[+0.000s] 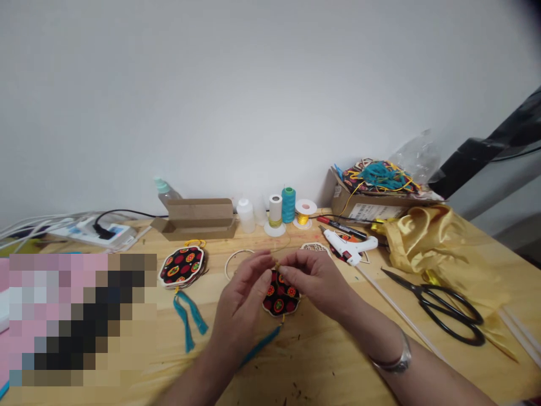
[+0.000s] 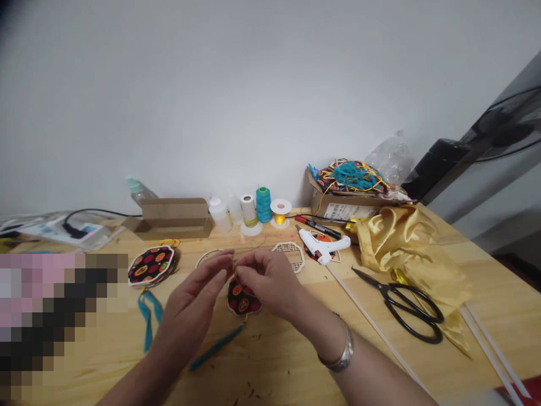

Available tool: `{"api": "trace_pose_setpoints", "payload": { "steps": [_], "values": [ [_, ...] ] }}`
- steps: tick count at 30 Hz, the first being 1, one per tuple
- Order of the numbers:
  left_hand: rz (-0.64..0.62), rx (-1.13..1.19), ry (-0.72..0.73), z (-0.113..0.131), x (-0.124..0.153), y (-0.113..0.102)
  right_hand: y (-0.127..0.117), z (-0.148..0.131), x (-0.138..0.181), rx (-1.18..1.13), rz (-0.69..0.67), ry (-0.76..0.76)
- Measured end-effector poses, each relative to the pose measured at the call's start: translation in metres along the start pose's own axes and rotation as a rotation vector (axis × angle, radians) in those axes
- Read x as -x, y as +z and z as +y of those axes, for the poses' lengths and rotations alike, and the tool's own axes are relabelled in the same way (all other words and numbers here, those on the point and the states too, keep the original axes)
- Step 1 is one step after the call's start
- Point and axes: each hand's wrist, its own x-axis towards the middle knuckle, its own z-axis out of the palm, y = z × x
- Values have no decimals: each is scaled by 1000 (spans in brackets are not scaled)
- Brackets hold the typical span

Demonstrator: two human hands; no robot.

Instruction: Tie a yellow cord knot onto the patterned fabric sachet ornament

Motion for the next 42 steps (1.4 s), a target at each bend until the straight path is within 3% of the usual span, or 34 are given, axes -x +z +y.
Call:
{"api": "trace_pose_setpoints", "payload": {
  "steps": [5,11,22,42],
  "values": [
    [-128,94,-163,-4,2,1,1,5,1,195,34,-93],
    [-61,-10,-179,-1,0,-1,2,7,2,278,64,-132],
    [-34,-105,-219,3,-2,0,1,10,4,625,108,-354],
    [9,-33,-267,6,-3,0,1,8,7,725,80,-409]
  ]
}}
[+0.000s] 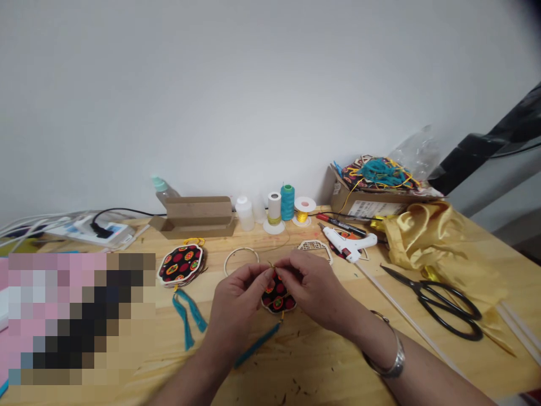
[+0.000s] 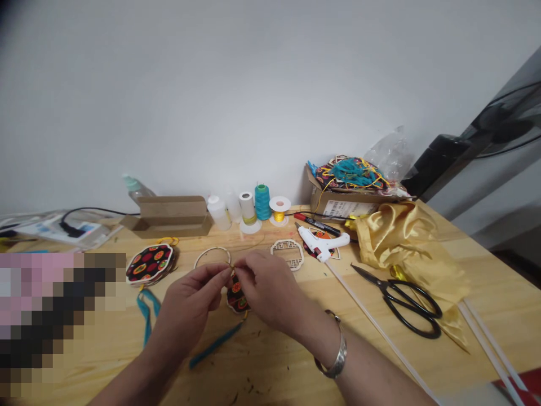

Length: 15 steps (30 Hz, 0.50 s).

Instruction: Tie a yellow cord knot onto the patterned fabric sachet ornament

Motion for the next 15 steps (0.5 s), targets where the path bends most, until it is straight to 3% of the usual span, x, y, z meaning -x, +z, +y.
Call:
{"api": "trace_pose_setpoints", "payload": {
  "steps": [15],
  "values": [
    [56,0,10,4,-1,1,-1,0,1,-9,-15,21]
  ]
}}
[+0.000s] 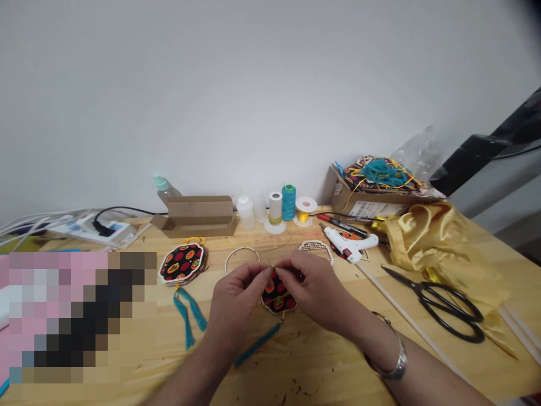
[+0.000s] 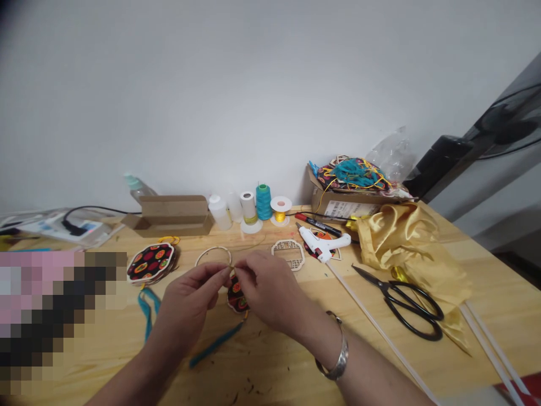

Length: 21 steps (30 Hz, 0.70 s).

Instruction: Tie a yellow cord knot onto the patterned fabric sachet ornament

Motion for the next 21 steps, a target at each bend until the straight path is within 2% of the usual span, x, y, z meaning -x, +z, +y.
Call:
{"api": "trace_pose_setpoints", "payload": {
  "steps": [4,9,15,21],
  "values": [
    [19,16,4,1,1,0,1,1,-1,-66,14,31],
    [-16,70,-26,2,2,1,1,1,-2,-145,21,52],
    [-92,161,-67,-1,-1,0,1,2,-1,-140,23,57],
    [-92,146,-64,-4,-2,-3,1,2,-2,-140,13,73]
  ]
}}
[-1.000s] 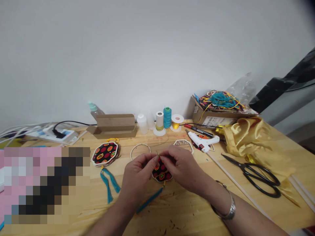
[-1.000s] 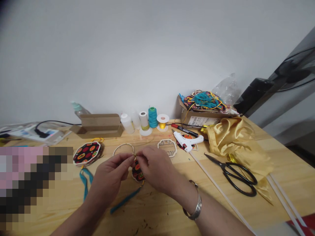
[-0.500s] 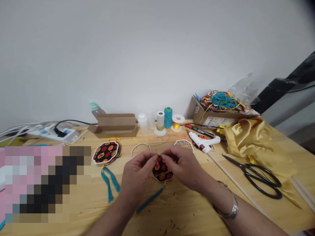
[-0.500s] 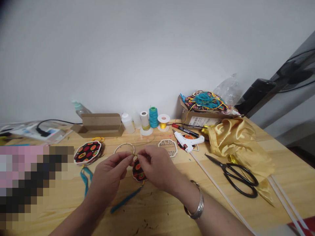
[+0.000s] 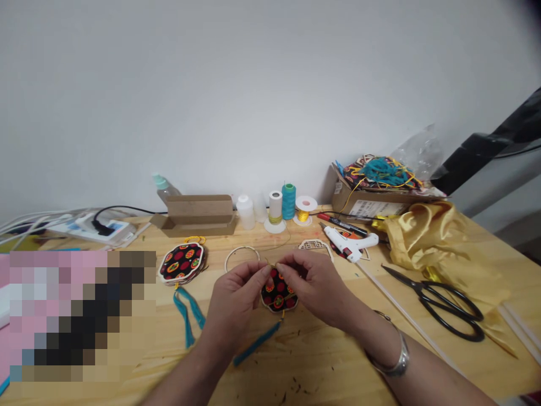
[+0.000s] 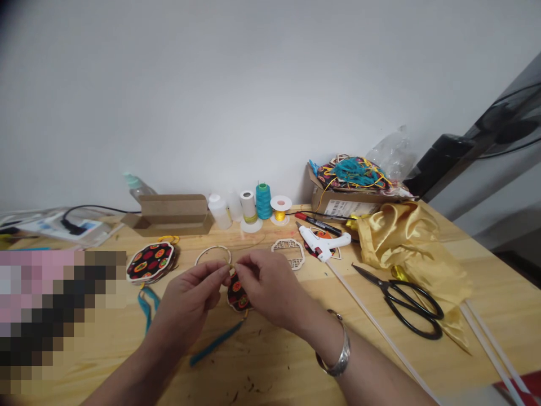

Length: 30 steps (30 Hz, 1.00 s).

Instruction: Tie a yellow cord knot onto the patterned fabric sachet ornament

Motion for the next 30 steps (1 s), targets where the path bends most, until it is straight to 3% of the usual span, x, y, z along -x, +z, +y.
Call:
{"api": "trace_pose_setpoints", "payload": {
  "steps": [12,21,26,30],
  "values": [
    [32,-19,16,3,1,1,2,2,-2,-152,-20,78],
    [20,-62,34,4,3,0,-1,-3,-7,-419,-48,246],
    [24,-105,53,5,3,-1,-3,-4,-8,-576,-139,303],
    [57,-88,67,5,2,-2,-2,-2,-6,-572,-211,324]
  ]
}}
